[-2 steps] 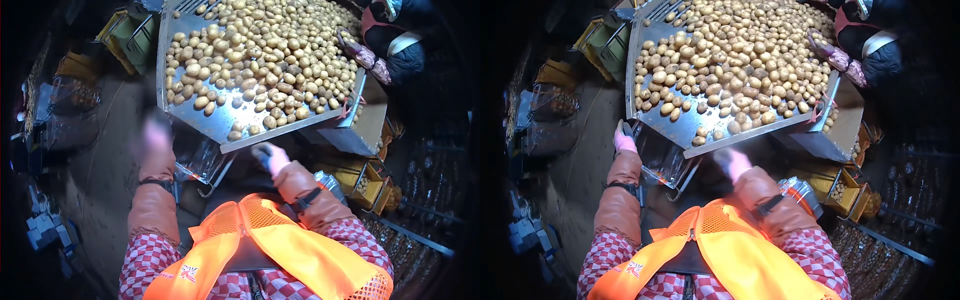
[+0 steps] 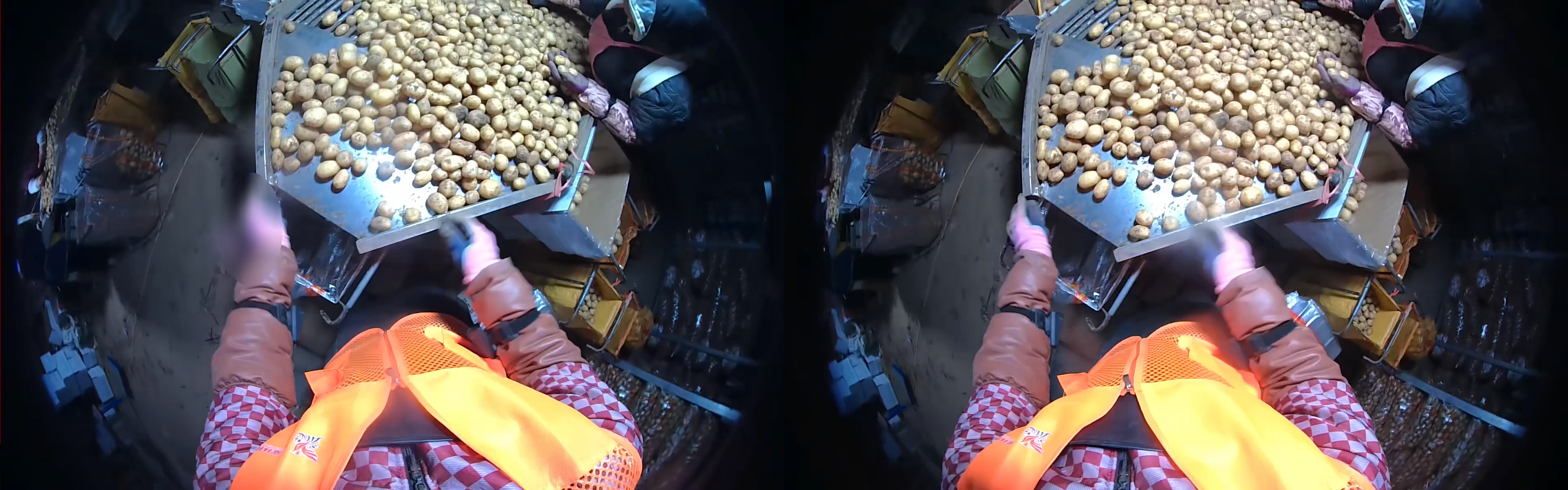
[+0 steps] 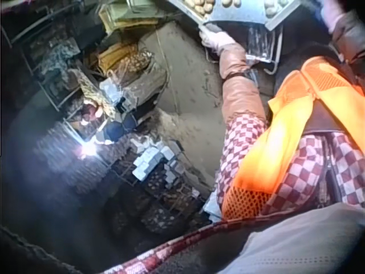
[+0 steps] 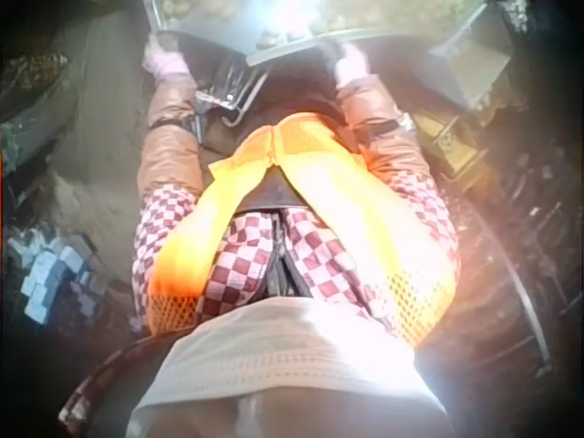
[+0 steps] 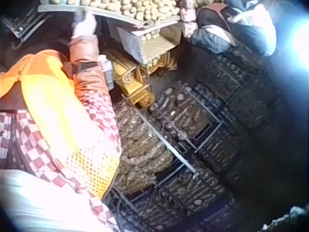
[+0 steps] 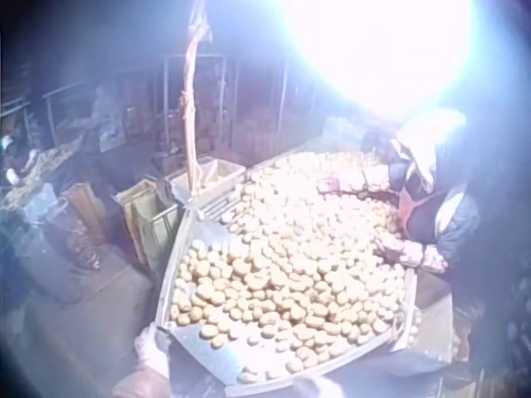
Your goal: Sorting potatoes on a vibrating sorting table in an agricultural processing facility.
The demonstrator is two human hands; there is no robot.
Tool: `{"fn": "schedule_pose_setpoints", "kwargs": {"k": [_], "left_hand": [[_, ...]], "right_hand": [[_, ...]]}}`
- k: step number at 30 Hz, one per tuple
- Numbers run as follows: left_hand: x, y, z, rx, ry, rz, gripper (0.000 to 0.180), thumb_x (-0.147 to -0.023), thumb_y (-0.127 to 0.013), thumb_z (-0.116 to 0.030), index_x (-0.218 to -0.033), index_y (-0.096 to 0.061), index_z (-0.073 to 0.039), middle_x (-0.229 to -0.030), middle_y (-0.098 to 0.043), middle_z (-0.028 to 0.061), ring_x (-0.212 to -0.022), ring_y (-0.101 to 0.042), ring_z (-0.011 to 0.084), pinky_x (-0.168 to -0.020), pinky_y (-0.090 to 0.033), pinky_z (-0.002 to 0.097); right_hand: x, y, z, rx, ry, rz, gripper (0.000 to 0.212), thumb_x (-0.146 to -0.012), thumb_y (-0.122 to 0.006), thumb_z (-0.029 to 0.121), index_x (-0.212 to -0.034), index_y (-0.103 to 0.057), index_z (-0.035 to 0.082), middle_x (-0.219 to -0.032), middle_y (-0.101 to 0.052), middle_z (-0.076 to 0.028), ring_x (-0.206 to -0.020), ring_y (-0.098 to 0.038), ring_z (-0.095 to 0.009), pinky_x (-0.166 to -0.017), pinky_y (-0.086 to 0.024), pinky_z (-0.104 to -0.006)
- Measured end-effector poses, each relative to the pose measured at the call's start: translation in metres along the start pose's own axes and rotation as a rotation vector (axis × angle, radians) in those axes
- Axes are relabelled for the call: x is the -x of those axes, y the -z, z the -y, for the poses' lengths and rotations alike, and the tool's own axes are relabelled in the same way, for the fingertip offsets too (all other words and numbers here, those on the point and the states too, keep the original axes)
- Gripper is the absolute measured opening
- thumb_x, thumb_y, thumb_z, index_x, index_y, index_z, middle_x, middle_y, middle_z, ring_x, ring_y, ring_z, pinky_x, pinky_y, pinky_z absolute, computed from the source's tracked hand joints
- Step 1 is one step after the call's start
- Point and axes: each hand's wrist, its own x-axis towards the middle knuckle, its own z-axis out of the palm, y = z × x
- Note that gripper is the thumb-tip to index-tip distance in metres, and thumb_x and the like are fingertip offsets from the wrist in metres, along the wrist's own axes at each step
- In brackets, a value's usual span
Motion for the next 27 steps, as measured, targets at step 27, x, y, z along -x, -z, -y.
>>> {"fn": "schedule_pose_setpoints", "kwargs": {"k": [27], "left_hand": [[-0.037,-0.149,-0.338,-0.423,-0.414,0.612,0.037,-0.086,-0.06,-0.01,-0.121,-0.068,-0.018,-0.132,-0.059,0.017,-0.119,-0.059,0.0363,-0.103,-0.047,0.0418]], "right_hand": [[-0.176,0.1,0.052,-0.029,0.108,0.639,0.034,-0.092,-0.06,0.008,-0.125,-0.067,0.011,-0.112,-0.069,-0.011,-0.102,-0.067,-0.02,-0.086,-0.053,-0.0335]]}}
